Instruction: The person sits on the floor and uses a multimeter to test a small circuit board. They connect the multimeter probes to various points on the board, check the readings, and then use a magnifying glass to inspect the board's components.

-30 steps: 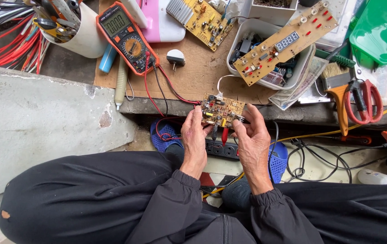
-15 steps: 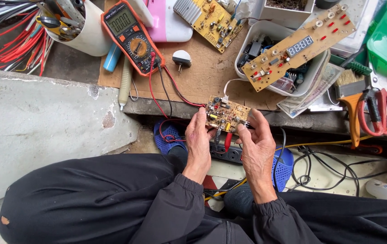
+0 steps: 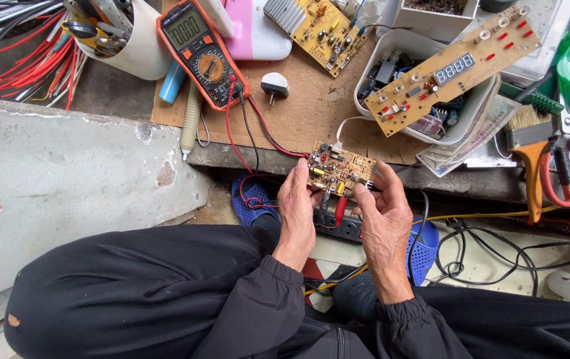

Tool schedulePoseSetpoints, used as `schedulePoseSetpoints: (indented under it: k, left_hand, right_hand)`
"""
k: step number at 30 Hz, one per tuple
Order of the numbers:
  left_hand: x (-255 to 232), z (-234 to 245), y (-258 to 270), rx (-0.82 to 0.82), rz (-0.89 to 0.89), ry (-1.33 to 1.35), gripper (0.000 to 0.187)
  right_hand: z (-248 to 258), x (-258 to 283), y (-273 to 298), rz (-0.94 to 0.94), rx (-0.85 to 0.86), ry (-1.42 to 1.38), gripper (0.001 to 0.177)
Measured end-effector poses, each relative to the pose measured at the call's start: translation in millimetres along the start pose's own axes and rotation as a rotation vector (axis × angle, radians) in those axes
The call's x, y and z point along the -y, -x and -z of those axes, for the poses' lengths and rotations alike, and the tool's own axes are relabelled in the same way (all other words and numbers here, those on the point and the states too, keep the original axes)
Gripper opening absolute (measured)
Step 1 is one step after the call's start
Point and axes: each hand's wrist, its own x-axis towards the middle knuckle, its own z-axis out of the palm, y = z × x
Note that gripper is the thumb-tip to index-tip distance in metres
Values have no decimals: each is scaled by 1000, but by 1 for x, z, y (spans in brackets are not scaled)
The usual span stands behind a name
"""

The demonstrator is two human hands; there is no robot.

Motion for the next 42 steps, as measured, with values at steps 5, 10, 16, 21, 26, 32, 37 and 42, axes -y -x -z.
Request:
schedulePoseSetpoints:
  k: [5, 10, 16, 21, 26, 32, 37, 42]
  left_hand:
    - [2, 1, -2, 0, -2, -3, 34]
    - [0, -1, 1, 0, -5, -12, 34]
    - [-2, -3, 5, 2, -9, -19, 34]
    - [-3, -5, 6, 2, -26, -29, 35]
    - [-6, -5, 2, 4, -77, -40, 44]
    - [6, -10, -39, 17, -199, -166, 55]
    - [13, -10, -78, 13, -252, -287, 51]
    - [18, -12, -109, 5, -360, -317, 45]
  right_hand:
    - [0, 2, 1, -2, 2, 3, 57]
    - [0, 0, 0, -8, 0, -2, 57]
    - [-2, -3, -1, -13, -2, -1, 56]
    - [-1, -5, -3, -23, -4, -11, 56]
    - [-13, -13, -14, -25, -21, -29, 59]
    - [-27, -30, -49, 38, -53, -23, 55]
    - [-20, -33, -74, 102, -54, 44, 54]
    - [-10, -19, -68, 119, 61, 24, 56]
